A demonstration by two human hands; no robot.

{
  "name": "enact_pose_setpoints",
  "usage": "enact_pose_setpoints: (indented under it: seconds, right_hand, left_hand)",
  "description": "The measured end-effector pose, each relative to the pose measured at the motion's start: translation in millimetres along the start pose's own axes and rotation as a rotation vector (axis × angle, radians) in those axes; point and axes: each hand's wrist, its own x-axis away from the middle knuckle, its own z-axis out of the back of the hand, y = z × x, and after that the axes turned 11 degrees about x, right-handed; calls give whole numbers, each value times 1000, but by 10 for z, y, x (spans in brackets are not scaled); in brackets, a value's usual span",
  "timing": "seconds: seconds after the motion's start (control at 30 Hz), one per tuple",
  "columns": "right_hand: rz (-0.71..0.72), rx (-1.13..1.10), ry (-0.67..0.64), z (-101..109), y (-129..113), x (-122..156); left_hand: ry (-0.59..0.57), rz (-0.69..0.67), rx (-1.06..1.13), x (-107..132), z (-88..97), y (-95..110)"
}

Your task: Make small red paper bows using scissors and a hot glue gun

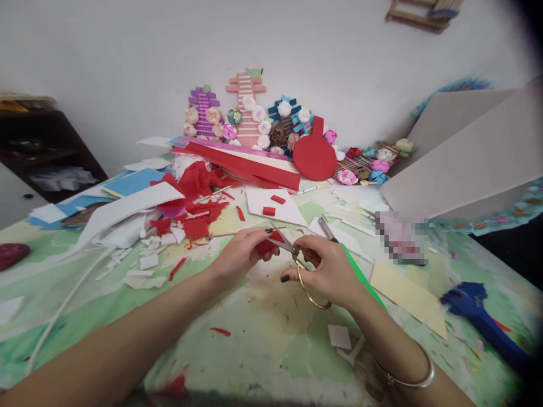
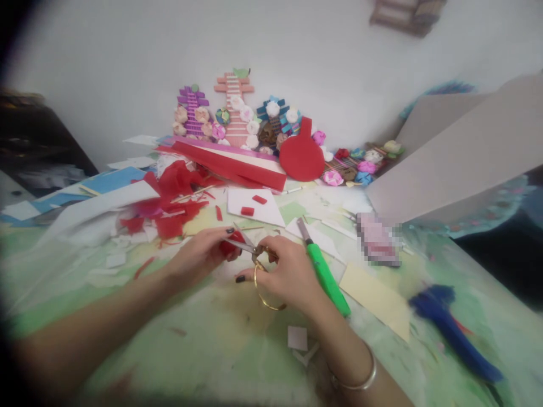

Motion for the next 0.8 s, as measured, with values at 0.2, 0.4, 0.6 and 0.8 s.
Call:
enact_pose_setpoints:
  seconds: [0.2, 0.4, 0.6, 0.8]
  right_hand:
    - [-4, -10, 6, 2, 10, -9]
    - [-50, -23, -30, 13, -22, -10]
    - [-47, -40, -30, 13, -12, -9]
    - [-90, -65, -50, 9, -25, -2]
  left_hand:
    - [-19, 37, 55, 4, 10, -28]
    - [-68, 38, -47, 17, -29, 32]
    - [-72, 42, -114, 10, -18, 30]
    - [-62, 49, -130, 16, -14, 28]
